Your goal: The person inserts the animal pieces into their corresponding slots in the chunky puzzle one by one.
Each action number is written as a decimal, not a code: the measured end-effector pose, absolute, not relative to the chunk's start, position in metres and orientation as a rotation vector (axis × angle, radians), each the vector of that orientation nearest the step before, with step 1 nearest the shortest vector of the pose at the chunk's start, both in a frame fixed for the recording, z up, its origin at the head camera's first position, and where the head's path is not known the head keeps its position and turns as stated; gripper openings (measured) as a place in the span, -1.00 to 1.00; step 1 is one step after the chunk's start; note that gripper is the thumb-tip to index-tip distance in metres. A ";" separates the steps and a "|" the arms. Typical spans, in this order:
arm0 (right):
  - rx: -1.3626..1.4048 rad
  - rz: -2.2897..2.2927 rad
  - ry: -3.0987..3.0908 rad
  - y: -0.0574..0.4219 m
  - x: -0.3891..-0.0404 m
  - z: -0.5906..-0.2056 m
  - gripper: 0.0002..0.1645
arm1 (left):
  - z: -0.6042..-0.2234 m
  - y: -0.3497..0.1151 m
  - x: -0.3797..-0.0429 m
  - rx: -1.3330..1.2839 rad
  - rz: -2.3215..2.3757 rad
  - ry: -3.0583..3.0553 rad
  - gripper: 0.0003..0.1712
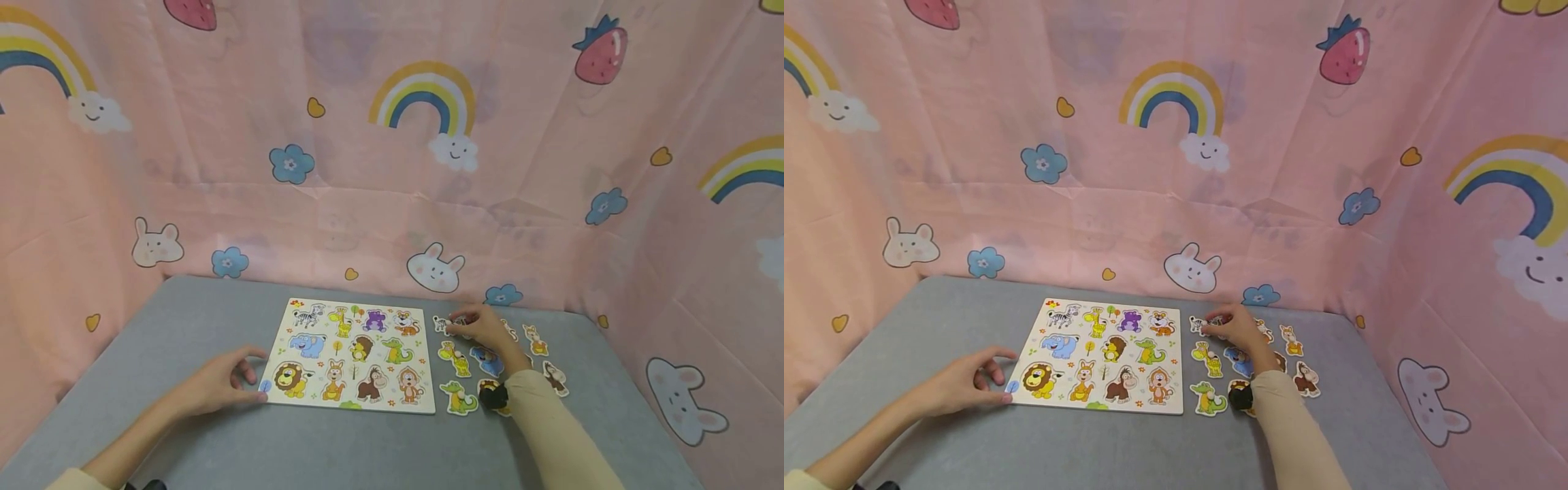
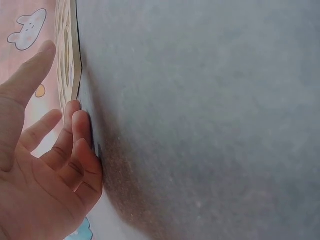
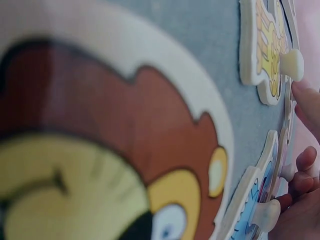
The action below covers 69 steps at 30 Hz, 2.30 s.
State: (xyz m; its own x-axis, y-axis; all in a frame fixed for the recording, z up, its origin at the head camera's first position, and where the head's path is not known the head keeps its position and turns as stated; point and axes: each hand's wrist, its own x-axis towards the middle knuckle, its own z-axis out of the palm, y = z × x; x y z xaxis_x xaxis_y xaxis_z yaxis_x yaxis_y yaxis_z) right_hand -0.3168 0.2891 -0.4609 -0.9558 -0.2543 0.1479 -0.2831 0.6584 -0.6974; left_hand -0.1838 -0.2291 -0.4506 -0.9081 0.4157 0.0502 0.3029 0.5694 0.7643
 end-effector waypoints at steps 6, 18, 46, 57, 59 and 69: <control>0.461 1.193 -2.841 0.288 -0.316 -0.459 -0.73 | -0.451 -0.229 -0.184 0.612 1.248 2.658 -0.22; 0.489 1.212 -2.808 0.286 -0.319 -0.458 -0.82 | -0.450 -0.227 -0.185 0.579 1.227 2.663 -0.20; 0.647 1.398 -2.611 0.256 -0.313 -0.435 -0.80 | -0.451 -0.226 -0.196 0.639 1.191 2.682 -0.40; 0.653 1.403 -2.627 0.214 -0.318 -0.435 -0.78 | -0.453 -0.231 -0.200 0.674 1.179 2.678 -0.38; 0.675 1.406 -2.624 0.205 -0.319 -0.436 -0.79 | -0.453 -0.231 -0.200 0.677 1.175 2.677 -0.39; 0.734 1.546 -2.563 0.168 -0.317 -0.440 -0.81 | -0.451 -0.230 -0.198 0.651 1.159 2.662 -0.39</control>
State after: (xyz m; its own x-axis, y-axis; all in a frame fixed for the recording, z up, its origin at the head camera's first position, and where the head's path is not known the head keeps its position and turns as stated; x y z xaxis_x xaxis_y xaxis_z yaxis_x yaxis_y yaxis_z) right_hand -0.3170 0.1675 -0.4399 -0.8848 -0.3659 0.2885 -0.4259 0.3839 -0.8193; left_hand -0.1983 -0.2298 -0.4508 -0.8912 0.4532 0.0216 0.3245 0.6034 0.7285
